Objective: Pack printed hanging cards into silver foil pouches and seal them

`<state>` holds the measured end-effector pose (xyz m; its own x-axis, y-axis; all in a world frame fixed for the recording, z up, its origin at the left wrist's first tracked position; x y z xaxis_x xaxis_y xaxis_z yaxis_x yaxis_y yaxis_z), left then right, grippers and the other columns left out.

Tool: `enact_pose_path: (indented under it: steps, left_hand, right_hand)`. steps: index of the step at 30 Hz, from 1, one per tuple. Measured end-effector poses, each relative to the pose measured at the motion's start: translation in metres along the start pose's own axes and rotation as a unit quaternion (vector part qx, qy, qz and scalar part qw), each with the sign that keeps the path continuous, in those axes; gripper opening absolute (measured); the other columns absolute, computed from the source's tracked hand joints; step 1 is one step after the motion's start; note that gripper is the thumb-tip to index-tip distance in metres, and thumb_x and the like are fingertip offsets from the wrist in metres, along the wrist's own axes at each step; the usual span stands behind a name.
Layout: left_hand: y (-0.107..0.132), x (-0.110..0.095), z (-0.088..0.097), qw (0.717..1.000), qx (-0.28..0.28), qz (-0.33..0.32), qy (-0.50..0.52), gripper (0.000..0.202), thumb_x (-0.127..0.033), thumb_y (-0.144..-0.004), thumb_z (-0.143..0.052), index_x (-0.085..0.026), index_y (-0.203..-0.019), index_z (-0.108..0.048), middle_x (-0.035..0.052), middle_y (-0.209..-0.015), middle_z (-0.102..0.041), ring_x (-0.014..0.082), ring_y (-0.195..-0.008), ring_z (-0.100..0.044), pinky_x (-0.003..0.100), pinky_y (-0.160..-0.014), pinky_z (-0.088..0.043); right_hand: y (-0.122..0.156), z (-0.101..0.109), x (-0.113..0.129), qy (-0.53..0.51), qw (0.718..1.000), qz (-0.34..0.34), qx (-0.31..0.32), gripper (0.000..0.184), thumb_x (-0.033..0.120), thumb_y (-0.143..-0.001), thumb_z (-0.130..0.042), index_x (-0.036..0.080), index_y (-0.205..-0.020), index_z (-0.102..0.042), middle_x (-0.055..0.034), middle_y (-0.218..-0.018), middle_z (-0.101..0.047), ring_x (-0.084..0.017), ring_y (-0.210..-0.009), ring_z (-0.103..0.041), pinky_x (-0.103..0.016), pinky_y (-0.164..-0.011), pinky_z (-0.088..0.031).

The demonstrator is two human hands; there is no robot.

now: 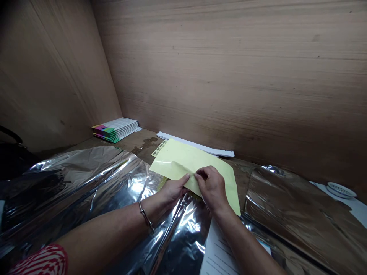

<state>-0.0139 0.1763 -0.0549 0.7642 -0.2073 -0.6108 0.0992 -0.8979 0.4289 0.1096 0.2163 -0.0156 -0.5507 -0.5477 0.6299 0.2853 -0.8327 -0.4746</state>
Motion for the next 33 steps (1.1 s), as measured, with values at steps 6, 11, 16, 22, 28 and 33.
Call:
enact_pose_path:
  steps: [6, 11, 16, 22, 28, 33]
  left_hand:
    - [0.002, -0.002, -0.001, 1.0, -0.002, -0.008, -0.002, 0.02, -0.022, -0.081, -0.074, -0.008, -0.093, -0.068, 0.0114, -0.085, -0.072, 0.0197, -0.074, -0.07, 0.03, -0.075, -0.057]
    - [0.002, 0.0, 0.0, 1.0, 0.013, -0.015, 0.0, 0.021, -0.022, -0.084, -0.071, -0.009, -0.099, -0.068, 0.0128, -0.093, -0.073, 0.0209, -0.082, -0.071, 0.03, -0.076, -0.058]
    - [0.002, 0.001, 0.0, 0.999, 0.008, -0.032, -0.005, 0.018, -0.022, -0.084, -0.07, -0.01, -0.097, -0.069, 0.0113, -0.091, -0.073, 0.0176, -0.073, -0.069, 0.027, -0.071, -0.057]
    - [0.003, 0.0, 0.0, 0.999, -0.007, -0.03, -0.02, 0.019, -0.023, -0.083, -0.071, -0.008, -0.093, -0.068, 0.0117, -0.086, -0.072, 0.0177, -0.065, -0.067, 0.028, -0.065, -0.056]
    - [0.0, -0.002, -0.001, 0.999, -0.01, -0.037, -0.023, 0.018, -0.02, -0.087, -0.067, -0.008, -0.1, -0.066, 0.0135, -0.096, -0.072, 0.02, -0.08, -0.07, 0.031, -0.077, -0.058]
    - [0.003, -0.019, -0.017, 0.998, -0.033, -0.032, -0.038, 0.024, -0.012, -0.088, -0.065, -0.008, -0.111, -0.06, 0.0152, -0.114, -0.067, 0.0206, -0.097, -0.069, 0.031, -0.087, -0.057]
  right_hand:
    - [0.0, 0.001, -0.004, -0.001, 1.0, 0.008, 0.007, 0.015, 0.034, -0.082, -0.058, 0.021, -0.077, -0.063, -0.0054, -0.079, -0.062, -0.022, -0.074, -0.058, -0.036, -0.068, -0.047]
    - [0.004, -0.002, -0.009, -0.005, 1.0, 0.001, -0.01, 0.022, 0.036, -0.083, -0.062, 0.018, -0.094, -0.068, -0.0085, -0.09, -0.066, -0.024, -0.083, -0.062, -0.038, -0.076, -0.049]
    - [0.007, -0.005, -0.003, -0.012, 1.0, 0.006, -0.026, 0.015, 0.031, -0.085, -0.061, 0.02, -0.083, -0.071, -0.0062, -0.084, -0.068, -0.022, -0.079, -0.063, -0.036, -0.076, -0.049]
    - [0.011, -0.006, 0.002, -0.017, 0.999, 0.003, -0.041, 0.013, 0.028, -0.084, -0.06, 0.021, -0.076, -0.068, -0.0038, -0.078, -0.065, -0.021, -0.074, -0.06, -0.034, -0.07, -0.046]
    - [0.005, -0.006, 0.003, -0.051, 0.997, -0.037, -0.034, 0.017, 0.035, -0.082, -0.062, 0.019, -0.075, -0.067, -0.0051, -0.077, -0.066, -0.022, -0.073, -0.06, -0.036, -0.069, -0.046]
    - [0.024, 0.054, 0.036, -0.11, 0.987, -0.115, 0.017, 0.024, 0.043, -0.078, -0.068, 0.019, -0.081, -0.069, -0.0051, -0.079, -0.069, -0.021, -0.073, -0.062, -0.032, -0.066, -0.049]
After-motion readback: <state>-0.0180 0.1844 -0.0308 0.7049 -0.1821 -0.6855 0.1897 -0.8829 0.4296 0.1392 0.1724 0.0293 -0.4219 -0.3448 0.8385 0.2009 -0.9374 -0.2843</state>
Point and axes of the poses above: each hand's wrist, its own y-axis away from the middle knuckle, its own z-axis out of the back of the hand, x = y × z, the point moved 1 cm from there along -y, towards the middle knuckle
